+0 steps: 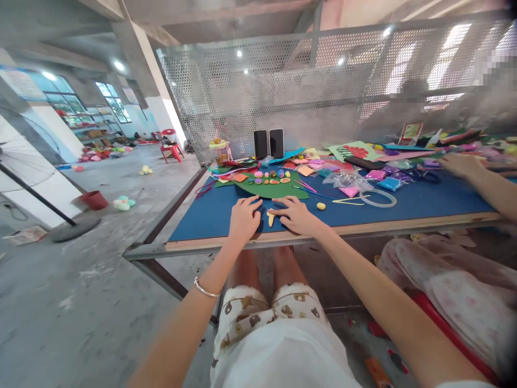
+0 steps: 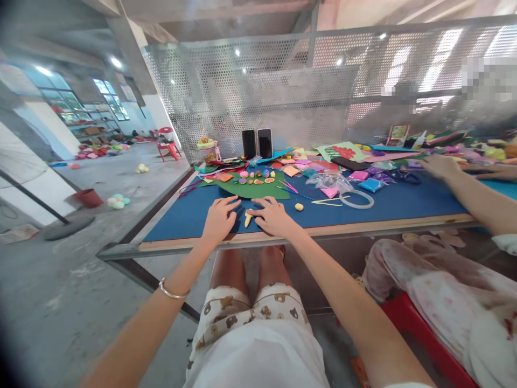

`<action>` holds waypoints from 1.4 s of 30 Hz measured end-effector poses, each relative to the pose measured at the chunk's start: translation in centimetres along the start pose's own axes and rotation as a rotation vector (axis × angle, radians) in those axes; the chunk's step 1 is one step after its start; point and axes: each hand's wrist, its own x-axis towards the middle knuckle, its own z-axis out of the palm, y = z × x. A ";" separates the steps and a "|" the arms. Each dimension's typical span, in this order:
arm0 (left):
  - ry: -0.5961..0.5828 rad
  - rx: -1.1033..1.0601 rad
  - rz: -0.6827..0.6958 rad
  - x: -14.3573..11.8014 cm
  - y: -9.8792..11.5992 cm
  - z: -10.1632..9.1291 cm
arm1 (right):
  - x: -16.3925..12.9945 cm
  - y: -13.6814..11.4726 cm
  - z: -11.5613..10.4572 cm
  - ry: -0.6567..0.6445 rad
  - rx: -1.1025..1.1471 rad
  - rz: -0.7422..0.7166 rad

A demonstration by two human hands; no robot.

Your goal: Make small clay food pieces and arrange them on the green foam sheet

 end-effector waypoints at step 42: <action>-0.072 -0.186 0.119 0.2 -0.5 -0.1 | 0.8 1.5 1.3 0.229 0.166 0.054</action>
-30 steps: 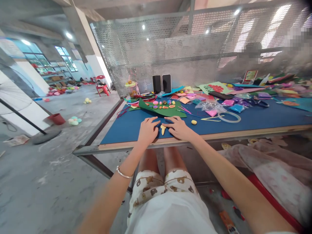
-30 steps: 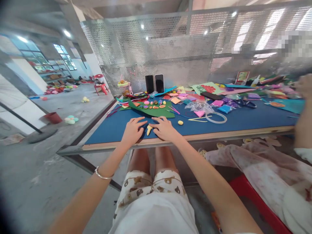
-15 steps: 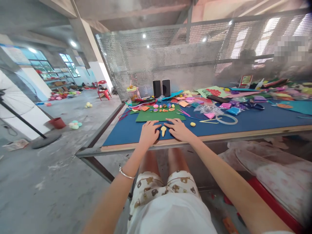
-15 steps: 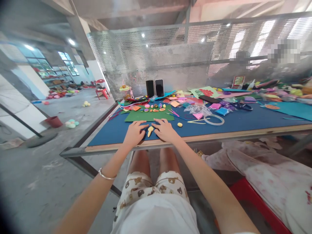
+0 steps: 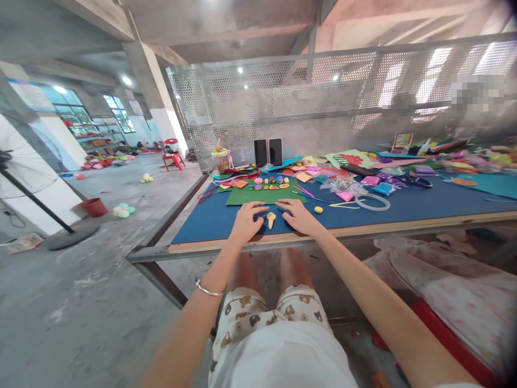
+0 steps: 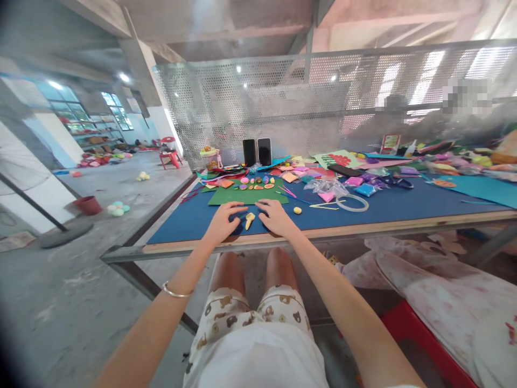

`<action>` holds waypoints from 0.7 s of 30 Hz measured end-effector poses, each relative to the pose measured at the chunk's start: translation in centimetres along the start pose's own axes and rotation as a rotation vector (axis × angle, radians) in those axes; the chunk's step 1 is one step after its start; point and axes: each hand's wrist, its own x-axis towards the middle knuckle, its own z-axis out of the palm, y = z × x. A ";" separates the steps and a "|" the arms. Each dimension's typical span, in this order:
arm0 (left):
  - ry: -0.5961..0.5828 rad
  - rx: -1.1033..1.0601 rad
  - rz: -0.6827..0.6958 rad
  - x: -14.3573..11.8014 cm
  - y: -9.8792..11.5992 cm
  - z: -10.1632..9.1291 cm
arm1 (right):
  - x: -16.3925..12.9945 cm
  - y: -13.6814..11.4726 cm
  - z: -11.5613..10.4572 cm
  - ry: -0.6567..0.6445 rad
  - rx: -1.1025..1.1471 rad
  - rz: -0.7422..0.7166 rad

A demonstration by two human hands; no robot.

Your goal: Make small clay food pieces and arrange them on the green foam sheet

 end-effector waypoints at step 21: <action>0.079 -0.107 -0.032 1.7 -0.8 0.7 | 1.1 -1.3 -0.6 0.040 0.239 -0.045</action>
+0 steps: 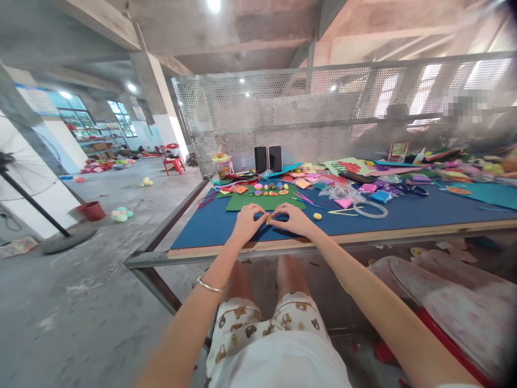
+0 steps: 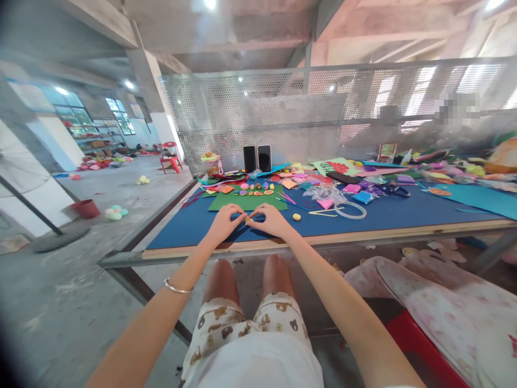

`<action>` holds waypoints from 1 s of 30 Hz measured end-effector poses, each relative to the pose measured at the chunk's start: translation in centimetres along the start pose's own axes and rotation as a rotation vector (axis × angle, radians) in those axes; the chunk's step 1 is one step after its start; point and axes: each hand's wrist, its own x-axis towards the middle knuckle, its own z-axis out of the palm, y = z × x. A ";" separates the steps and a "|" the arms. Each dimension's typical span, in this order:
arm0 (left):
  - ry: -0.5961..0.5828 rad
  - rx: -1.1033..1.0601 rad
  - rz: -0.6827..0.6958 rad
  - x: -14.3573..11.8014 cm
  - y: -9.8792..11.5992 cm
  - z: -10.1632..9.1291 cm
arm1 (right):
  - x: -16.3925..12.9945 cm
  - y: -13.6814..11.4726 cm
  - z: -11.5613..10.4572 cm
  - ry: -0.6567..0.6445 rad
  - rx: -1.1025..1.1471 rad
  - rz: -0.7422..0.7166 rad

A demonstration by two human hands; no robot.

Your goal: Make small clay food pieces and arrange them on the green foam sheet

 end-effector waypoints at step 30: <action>-0.084 -0.051 -0.107 0.2 -1.1 1.0 | 2.8 1.6 0.5 0.001 0.249 0.060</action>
